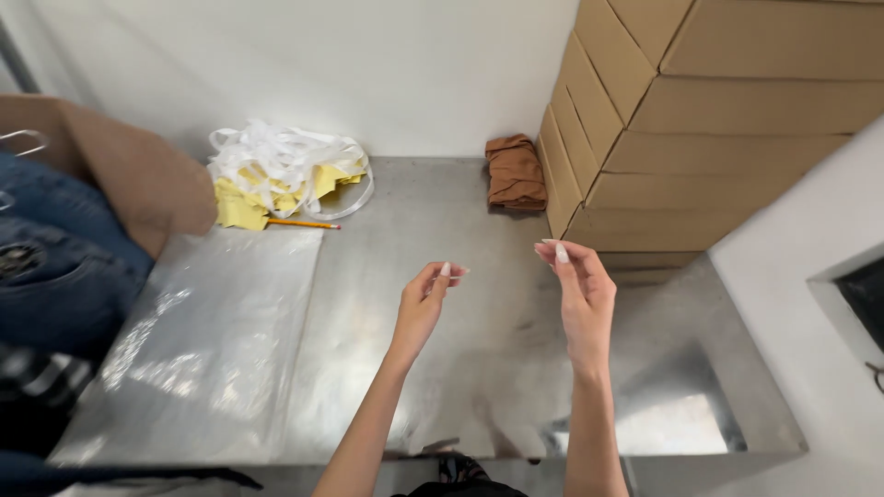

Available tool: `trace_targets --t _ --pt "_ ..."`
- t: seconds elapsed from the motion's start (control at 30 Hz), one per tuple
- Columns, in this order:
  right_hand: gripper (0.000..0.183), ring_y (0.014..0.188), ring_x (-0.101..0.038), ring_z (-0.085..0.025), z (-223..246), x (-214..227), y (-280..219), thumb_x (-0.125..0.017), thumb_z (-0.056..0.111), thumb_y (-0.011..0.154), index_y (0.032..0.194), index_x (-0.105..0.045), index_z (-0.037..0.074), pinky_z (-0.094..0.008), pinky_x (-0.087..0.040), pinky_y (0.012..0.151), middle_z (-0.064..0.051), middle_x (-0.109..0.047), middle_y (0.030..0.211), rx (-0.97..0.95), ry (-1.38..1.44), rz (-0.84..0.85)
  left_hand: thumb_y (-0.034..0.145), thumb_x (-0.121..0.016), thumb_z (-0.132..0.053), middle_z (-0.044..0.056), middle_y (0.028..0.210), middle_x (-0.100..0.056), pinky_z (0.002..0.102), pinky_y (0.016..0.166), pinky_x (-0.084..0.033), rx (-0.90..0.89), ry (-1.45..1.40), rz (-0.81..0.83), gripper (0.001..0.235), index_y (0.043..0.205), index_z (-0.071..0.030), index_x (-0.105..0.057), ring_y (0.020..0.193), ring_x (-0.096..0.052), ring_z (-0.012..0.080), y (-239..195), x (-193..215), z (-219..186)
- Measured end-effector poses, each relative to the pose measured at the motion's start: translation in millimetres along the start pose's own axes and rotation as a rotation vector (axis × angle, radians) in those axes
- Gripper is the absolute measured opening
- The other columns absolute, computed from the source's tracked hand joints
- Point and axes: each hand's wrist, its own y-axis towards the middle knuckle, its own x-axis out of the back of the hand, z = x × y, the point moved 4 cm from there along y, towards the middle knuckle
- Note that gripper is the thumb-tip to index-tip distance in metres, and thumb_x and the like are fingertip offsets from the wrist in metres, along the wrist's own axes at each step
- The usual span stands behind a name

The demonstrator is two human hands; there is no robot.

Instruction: The person takes a brown t-shirt from a clothing rack, folds it by hand, and places it on a metal table. They repeat this process with a second brown t-shirt. Finally, they take a pair of blue jeans from the rack, fold them, and place them on the table next to the shirts.

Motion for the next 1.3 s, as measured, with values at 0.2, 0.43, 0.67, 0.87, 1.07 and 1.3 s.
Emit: trace_targets --t 0.2,0.43,0.67,0.87,1.07,1.3 --pt "0.020 0.104 -0.070 -0.022 50.6 -15.0 -129.7 -0.053 0.012 0.106 0.114 -0.069 0.001 -0.037 -0.051 0.100 -0.014 -0.075 0.102 -0.016 0.014 -0.020 0.107 -0.049 -0.025 0.008 0.106 -0.076 0.032 0.093 -0.052 -0.083 -0.093 -0.107 0.027 0.109 -0.011 -0.073 0.102 -0.069 0.0195 -100.3 80.5 22.3" --pt "0.020 0.099 -0.070 -0.021 62.1 -6.8 -278.4 -0.054 0.012 0.106 0.112 -0.068 0.001 -0.034 -0.053 0.096 -0.013 -0.075 0.099 -0.121 0.071 -0.048 0.107 -0.049 -0.026 0.011 0.105 -0.075 0.034 0.092 -0.053 -0.052 -0.277 -0.262 0.029 0.107 -0.007 -0.069 0.101 -0.070 0.0212 -252.4 162.8 27.1" --pt "0.019 0.095 -0.071 -0.018 71.0 18.0 -371.5 -0.051 0.016 0.108 0.115 -0.064 0.004 -0.030 -0.055 0.089 -0.013 -0.072 0.099 -0.278 0.417 -0.026 0.107 -0.050 -0.027 0.014 0.106 -0.076 0.036 0.093 -0.055 -0.048 -0.326 -0.399 0.029 0.107 -0.006 -0.069 0.100 -0.071 0.0237 -393.4 214.3 17.6" --pt "0.019 0.096 -0.071 -0.019 111.0 17.1 -438.6 -0.052 0.016 0.107 0.113 -0.065 0.003 -0.030 -0.054 0.089 -0.014 -0.072 0.099 -0.241 0.337 0.127 0.107 -0.049 -0.026 0.013 0.104 -0.076 0.036 0.093 -0.055 -0.073 -0.348 -0.537 0.029 0.106 -0.006 -0.069 0.100 -0.072 0.0228 -504.9 226.3 31.2" --pt "0.020 0.098 -0.071 -0.023 138.8 23.7 -529.9 -0.055 0.016 0.103 0.109 -0.068 0.002 -0.034 -0.055 0.095 -0.014 -0.074 0.098 -0.260 0.171 0.282 0.104 -0.052 -0.027 0.011 0.100 -0.078 0.029 0.085 -0.055 -0.067 -0.340 -0.575 0.028 0.100 -0.006 -0.071 0.092 -0.073 0.0181 -598.9 208.3 53.4" --pt "0.018 0.098 -0.072 -0.023 136.1 -13.3 -638.5 -0.060 0.016 0.102 0.109 -0.070 0.003 -0.033 -0.055 0.091 -0.016 -0.075 0.098 -0.361 0.170 0.519 0.106 -0.052 -0.027 0.013 0.100 -0.077 0.034 0.091 -0.056 0.005 -0.392 -0.697 0.028 0.100 -0.007 -0.071 0.096 -0.073 0.0216 -732.0 222.2 64.2"
